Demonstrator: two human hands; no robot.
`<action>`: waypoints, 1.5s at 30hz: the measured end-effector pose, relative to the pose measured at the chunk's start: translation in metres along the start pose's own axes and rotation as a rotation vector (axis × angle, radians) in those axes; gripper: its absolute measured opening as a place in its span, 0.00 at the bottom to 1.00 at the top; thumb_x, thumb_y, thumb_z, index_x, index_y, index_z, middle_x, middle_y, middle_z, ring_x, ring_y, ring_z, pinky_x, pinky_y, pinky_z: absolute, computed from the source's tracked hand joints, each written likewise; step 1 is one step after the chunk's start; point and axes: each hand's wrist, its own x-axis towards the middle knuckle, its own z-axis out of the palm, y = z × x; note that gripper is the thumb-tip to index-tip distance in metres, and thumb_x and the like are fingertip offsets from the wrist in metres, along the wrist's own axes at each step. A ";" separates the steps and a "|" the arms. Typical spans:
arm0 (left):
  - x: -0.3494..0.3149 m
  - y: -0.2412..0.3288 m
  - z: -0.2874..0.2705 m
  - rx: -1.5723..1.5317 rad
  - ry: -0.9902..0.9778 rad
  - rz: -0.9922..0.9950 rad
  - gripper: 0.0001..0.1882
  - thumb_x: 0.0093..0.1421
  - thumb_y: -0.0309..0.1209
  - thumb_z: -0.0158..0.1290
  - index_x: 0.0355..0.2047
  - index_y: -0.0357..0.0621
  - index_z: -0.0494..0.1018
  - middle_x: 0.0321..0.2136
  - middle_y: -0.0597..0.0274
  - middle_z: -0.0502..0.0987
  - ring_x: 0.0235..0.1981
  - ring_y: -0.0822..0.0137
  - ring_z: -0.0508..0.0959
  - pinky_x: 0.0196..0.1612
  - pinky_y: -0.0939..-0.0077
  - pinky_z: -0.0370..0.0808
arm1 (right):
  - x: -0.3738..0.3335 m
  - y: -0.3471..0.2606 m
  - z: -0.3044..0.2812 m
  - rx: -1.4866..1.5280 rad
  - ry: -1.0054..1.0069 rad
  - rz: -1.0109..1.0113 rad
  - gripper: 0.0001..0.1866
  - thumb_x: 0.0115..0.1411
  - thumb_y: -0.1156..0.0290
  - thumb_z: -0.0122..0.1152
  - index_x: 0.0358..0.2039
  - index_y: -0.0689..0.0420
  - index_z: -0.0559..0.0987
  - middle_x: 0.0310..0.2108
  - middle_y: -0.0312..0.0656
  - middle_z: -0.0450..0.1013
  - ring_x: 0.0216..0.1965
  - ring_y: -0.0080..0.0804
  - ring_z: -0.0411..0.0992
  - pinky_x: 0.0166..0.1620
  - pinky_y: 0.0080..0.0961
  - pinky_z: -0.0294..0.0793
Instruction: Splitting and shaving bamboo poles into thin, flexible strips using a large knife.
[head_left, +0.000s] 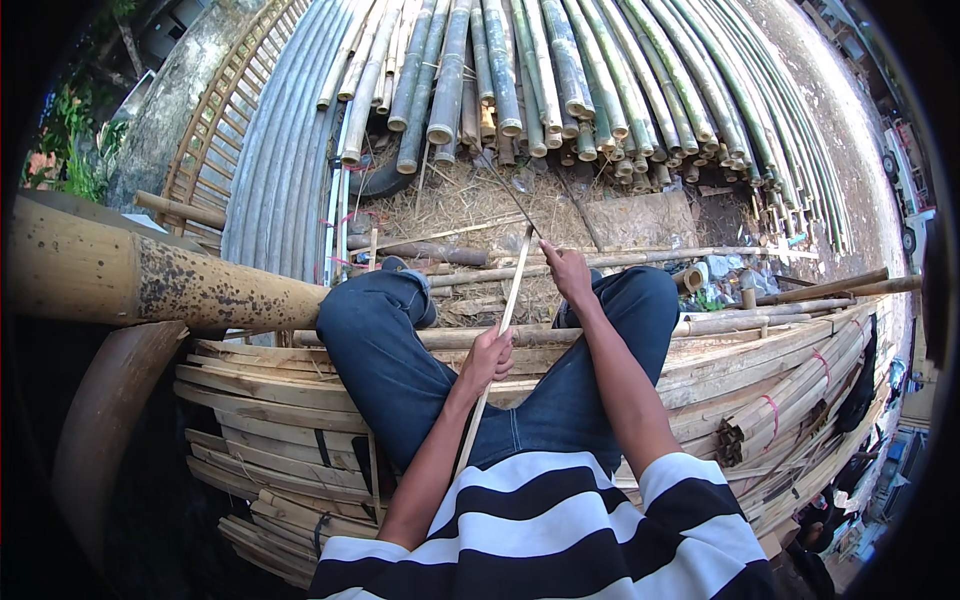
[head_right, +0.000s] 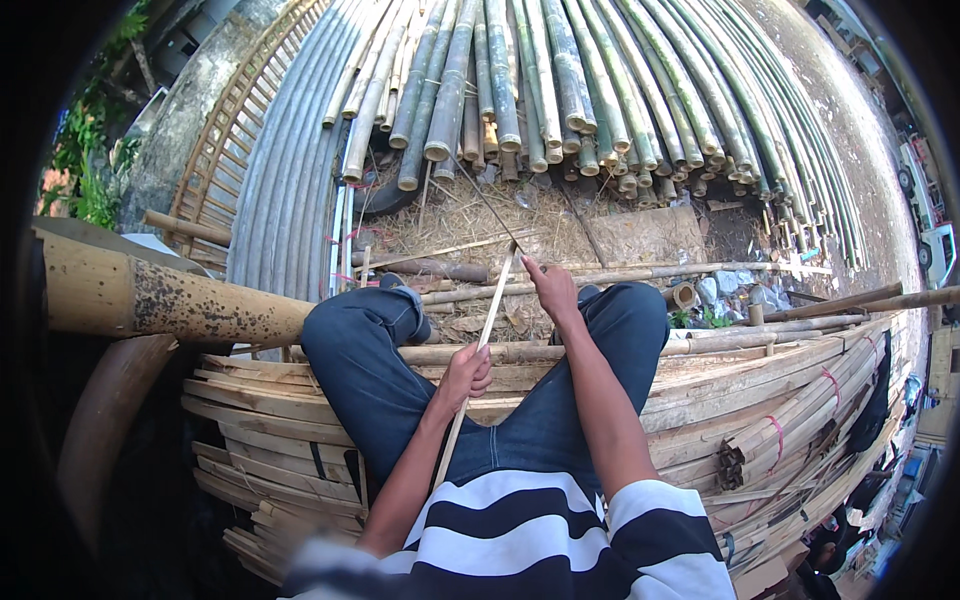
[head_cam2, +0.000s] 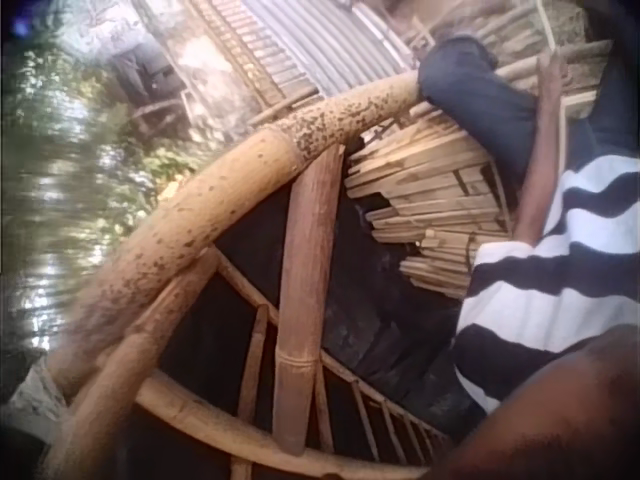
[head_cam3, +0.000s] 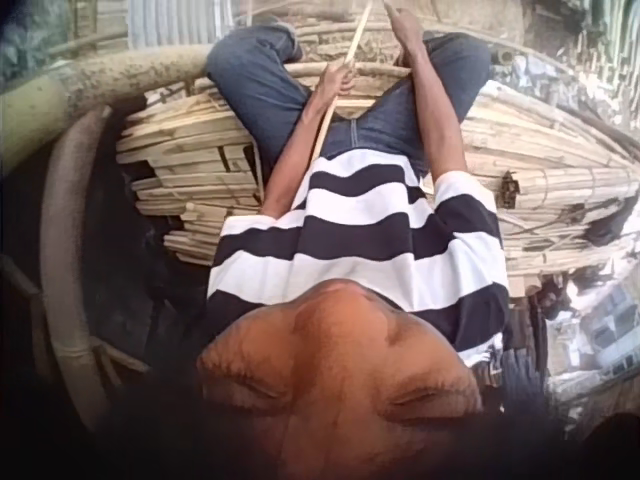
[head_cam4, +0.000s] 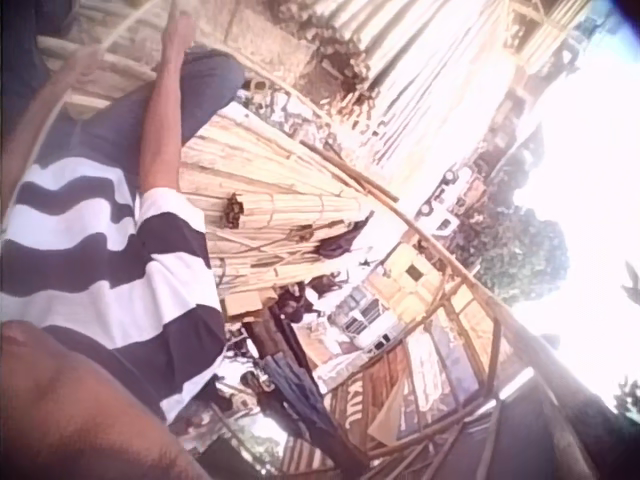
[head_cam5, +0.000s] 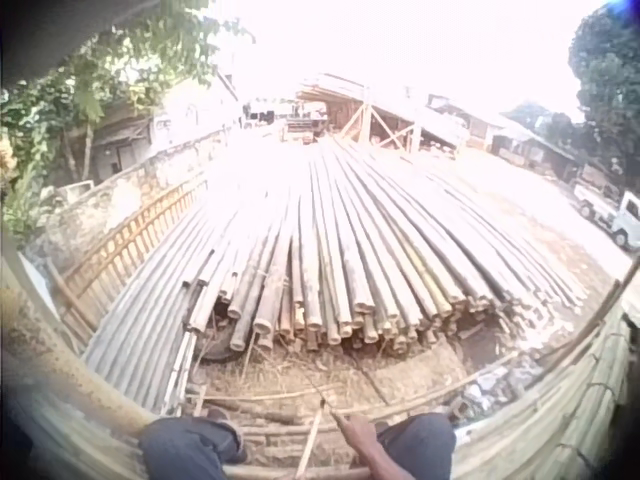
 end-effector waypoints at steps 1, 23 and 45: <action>-0.002 -0.001 -0.001 -0.002 -0.060 0.000 0.15 0.72 0.43 0.41 0.32 0.47 0.61 0.14 0.75 0.52 0.10 0.83 0.50 0.11 0.85 0.44 | 0.007 0.011 -0.001 0.063 0.094 0.117 0.39 0.59 0.34 0.49 0.23 0.65 0.79 0.13 0.52 0.68 0.21 0.50 0.71 0.31 0.44 0.68; 0.005 0.000 -0.036 -0.301 -0.083 0.117 0.14 0.72 0.41 0.40 0.34 0.45 0.62 0.14 0.73 0.54 0.10 0.81 0.53 0.10 0.88 0.53 | -0.033 -0.067 -0.018 -0.137 -0.136 -0.365 0.42 0.56 0.29 0.47 0.23 0.64 0.81 0.19 0.58 0.72 0.26 0.54 0.74 0.34 0.44 0.72; -0.025 0.062 0.045 -0.381 -0.426 -0.018 0.17 0.73 0.37 0.38 0.54 0.39 0.64 0.19 0.70 0.55 0.14 0.82 0.54 0.11 0.90 0.54 | -0.131 -0.123 -0.159 0.766 0.247 -0.041 0.34 0.47 0.39 0.70 0.18 0.64 0.77 0.14 0.40 0.73 0.15 0.28 0.73 0.21 0.24 0.74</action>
